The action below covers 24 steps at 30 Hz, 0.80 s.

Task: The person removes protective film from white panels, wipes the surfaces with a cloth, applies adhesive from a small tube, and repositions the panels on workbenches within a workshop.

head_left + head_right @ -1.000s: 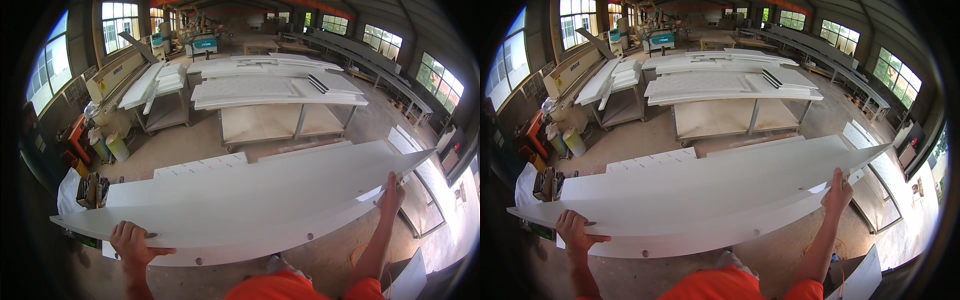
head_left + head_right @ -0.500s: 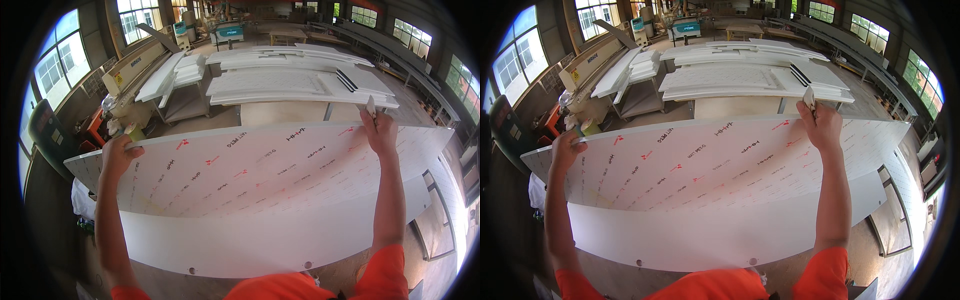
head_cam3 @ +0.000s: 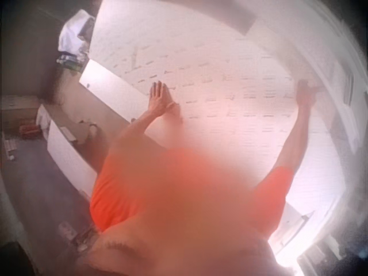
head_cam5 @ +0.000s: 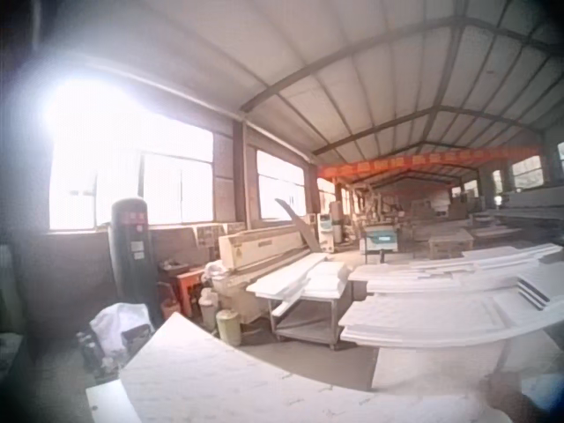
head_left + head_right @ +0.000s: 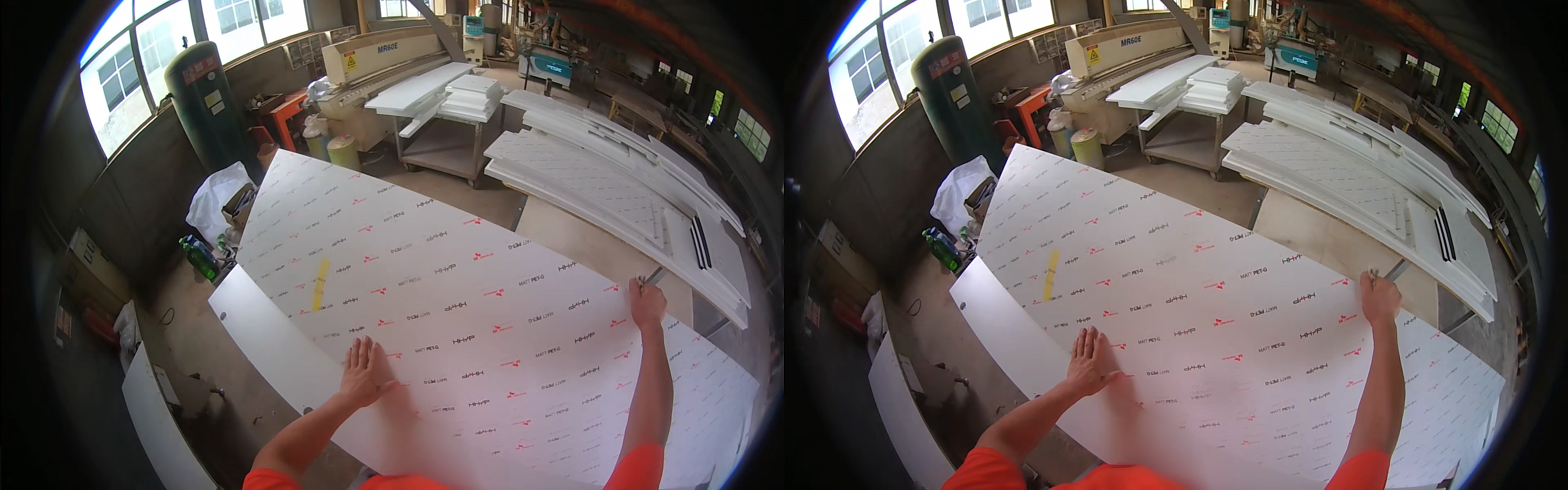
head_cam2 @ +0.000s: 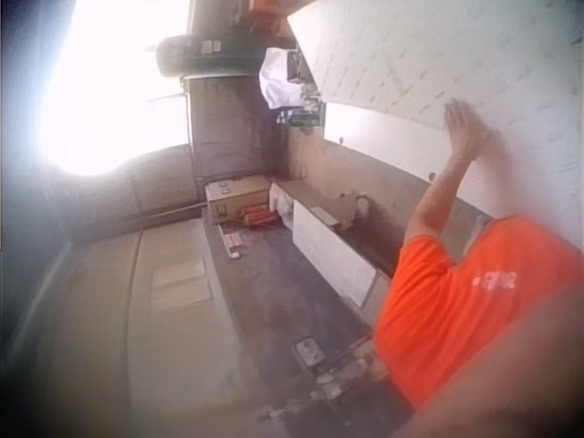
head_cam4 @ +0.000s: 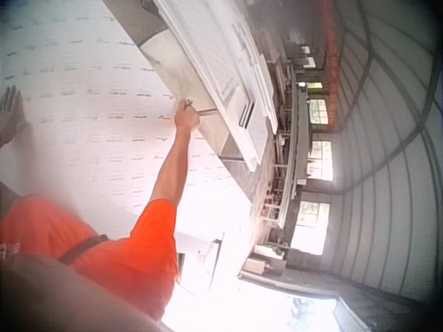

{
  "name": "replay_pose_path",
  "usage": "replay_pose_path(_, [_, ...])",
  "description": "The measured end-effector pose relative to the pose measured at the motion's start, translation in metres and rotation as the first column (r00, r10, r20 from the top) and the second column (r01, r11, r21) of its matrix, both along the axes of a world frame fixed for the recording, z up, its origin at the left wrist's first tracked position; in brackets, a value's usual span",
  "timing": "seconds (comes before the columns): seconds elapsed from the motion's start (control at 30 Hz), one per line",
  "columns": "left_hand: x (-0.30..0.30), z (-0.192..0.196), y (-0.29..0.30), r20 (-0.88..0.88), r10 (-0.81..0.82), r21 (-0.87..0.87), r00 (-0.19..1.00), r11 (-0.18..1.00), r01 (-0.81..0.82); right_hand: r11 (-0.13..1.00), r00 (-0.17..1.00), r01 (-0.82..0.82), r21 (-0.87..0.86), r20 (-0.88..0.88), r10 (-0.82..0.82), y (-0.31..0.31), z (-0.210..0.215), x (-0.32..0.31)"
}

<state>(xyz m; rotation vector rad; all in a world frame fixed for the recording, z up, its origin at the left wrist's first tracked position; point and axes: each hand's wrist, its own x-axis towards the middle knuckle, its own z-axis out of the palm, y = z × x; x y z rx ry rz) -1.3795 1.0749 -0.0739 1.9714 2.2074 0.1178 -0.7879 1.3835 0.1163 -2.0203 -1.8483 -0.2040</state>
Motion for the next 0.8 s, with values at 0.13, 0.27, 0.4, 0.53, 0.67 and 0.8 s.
replay_pose_path(0.13, [0.005, -0.044, -0.047, -0.046, 0.069, 0.029, 0.997, 0.997, -0.067, 0.984, 0.998, -0.041, -0.175, 0.034, 0.048, 0.001, -0.082, -0.016])
replay_pose_path(0.27, [0.01, -0.049, -0.073, -0.039, 0.095, 0.02, 0.995, 0.995, -0.094, 0.985, 0.996, -0.091, -0.149, -0.007, 0.091, -0.004, -0.167, 0.001])
replay_pose_path(0.4, [0.014, -0.048, -0.095, -0.042, 0.099, -0.017, 0.994, 0.995, -0.1, 0.948, 0.996, -0.085, -0.306, -0.012, 0.085, -0.027, -0.183, -0.01])
replay_pose_path(0.53, [0.027, -0.04, -0.113, -0.018, 0.088, -0.08, 0.996, 0.993, -0.089, 0.986, 0.998, -0.07, -0.149, -0.012, 0.069, -0.029, -0.195, -0.003])
replay_pose_path(0.67, [0.04, -0.031, -0.135, 0.007, 0.135, -0.132, 0.991, 0.982, -0.133, 0.916, 0.696, -0.217, -0.337, -0.712, -0.097, -0.023, -0.142, -0.066])
replay_pose_path(0.8, [0.049, -0.015, -0.147, 0.053, 0.149, -0.175, 0.987, 0.975, -0.138, 0.951, 0.349, -0.278, -0.136, -0.937, -0.032, -0.081, -0.188, -0.125])
